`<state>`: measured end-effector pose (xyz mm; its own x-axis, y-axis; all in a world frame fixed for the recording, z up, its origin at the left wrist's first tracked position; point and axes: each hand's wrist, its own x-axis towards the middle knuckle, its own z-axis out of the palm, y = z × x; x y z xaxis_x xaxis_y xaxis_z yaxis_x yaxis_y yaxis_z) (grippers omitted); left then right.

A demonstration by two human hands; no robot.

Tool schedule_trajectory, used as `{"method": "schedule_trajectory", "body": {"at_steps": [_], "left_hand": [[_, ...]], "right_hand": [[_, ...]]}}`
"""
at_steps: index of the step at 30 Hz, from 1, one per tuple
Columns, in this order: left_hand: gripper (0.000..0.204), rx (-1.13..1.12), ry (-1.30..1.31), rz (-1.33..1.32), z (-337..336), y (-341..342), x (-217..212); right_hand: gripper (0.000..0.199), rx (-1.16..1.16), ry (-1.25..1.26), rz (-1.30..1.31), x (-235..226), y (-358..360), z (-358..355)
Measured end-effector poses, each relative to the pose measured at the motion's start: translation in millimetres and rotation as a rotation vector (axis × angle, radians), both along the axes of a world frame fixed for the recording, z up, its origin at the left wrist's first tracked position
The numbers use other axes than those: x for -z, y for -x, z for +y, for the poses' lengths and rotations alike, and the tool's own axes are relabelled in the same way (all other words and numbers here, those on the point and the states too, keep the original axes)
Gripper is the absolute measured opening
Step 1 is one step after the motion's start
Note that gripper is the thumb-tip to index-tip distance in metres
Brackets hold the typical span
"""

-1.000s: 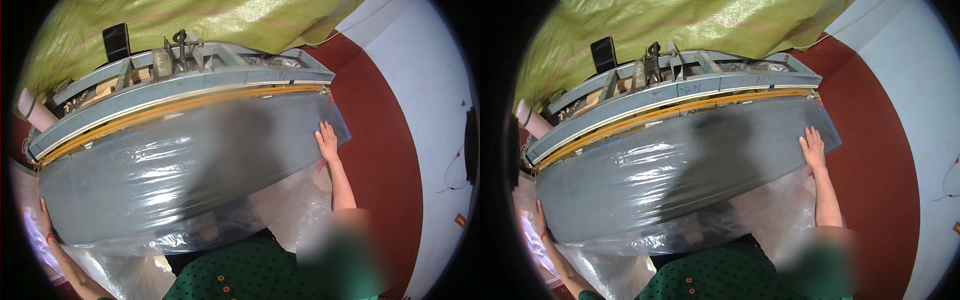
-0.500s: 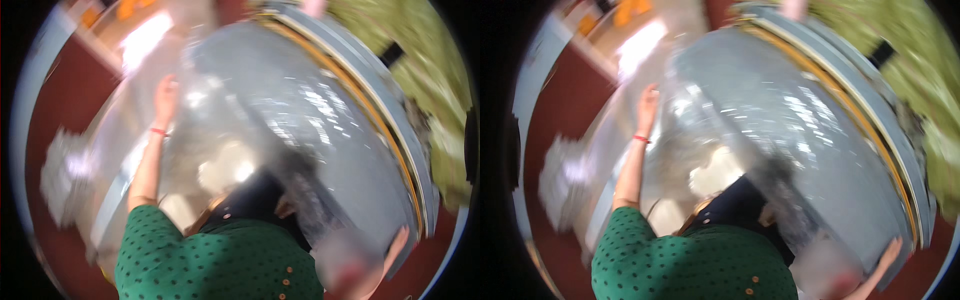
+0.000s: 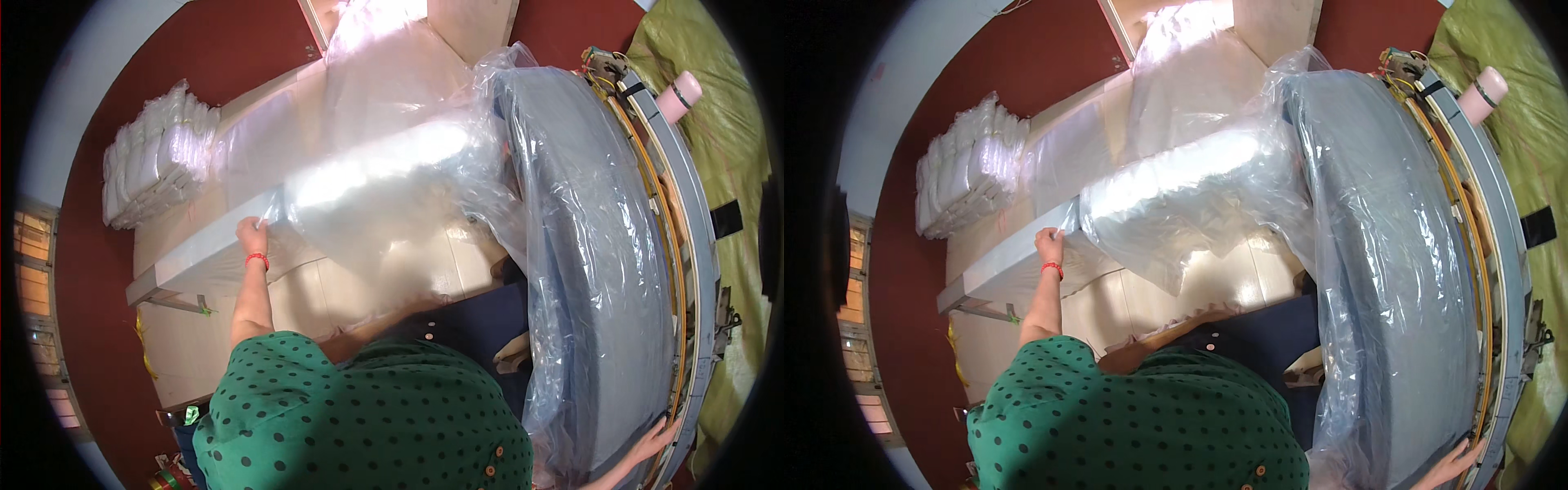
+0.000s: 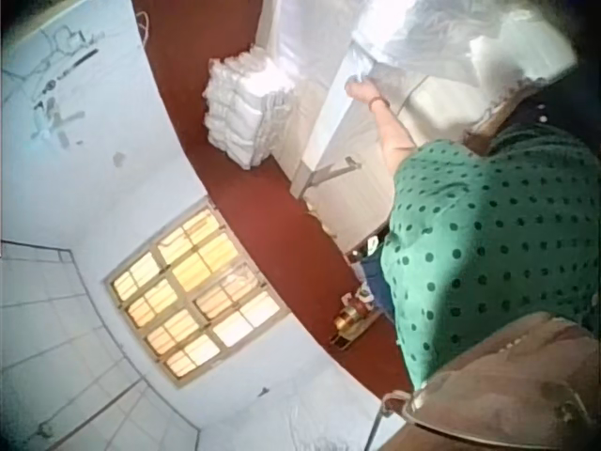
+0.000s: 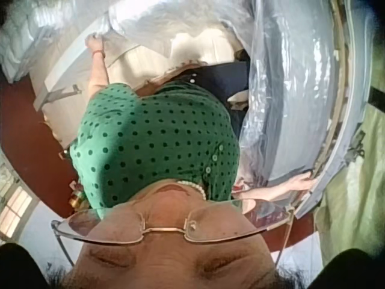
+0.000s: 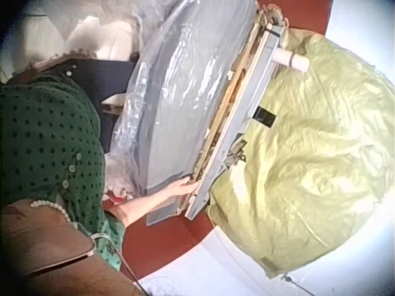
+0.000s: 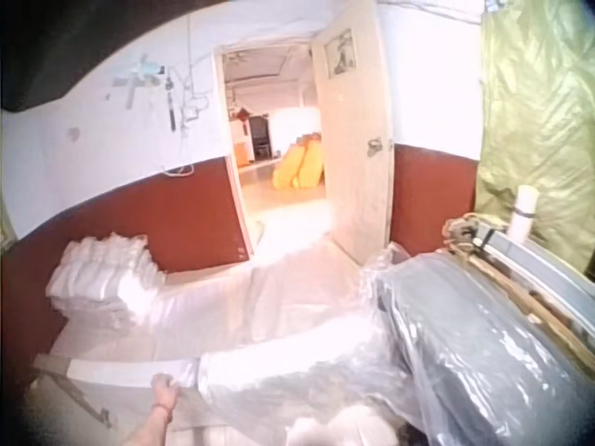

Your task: Operates a heat-sealing machine to seal the edges of large plastic bags.

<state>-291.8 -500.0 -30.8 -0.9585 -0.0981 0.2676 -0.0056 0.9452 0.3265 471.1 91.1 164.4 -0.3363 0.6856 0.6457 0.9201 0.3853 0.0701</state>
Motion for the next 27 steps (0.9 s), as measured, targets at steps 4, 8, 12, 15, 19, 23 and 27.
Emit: {"method": "schedule_trajectory", "body": {"at_steps": [4,8,12,15,19,23,27], "left_hand": [[0.017,-0.005,-0.067,0.050,-71,34,30],[0.012,-0.189,-0.402,0.257,-82,61,21],[0.017,0.185,-0.792,0.038,28,80,-42],[0.024,0.441,-0.586,-0.010,123,66,-97],[0.042,0.223,-0.203,0.283,103,70,-52],[0.040,-0.257,0.277,-0.266,-16,39,22],[0.025,-0.348,0.213,-0.070,-105,52,27]], "right_hand": [[0.043,-0.034,0.049,-0.043,-2,13,-5],[0.041,0.092,0.086,-0.006,0,-12,-16],[0.039,0.065,0.164,0.233,-4,20,-24],[0.035,-0.142,0.254,0.112,-11,90,-26],[0.029,-0.228,0.156,-0.101,-31,115,-42],[0.028,-0.085,0.201,-0.009,-20,47,-47],[0.026,0.032,0.280,0.062,-5,-9,-47]]}}
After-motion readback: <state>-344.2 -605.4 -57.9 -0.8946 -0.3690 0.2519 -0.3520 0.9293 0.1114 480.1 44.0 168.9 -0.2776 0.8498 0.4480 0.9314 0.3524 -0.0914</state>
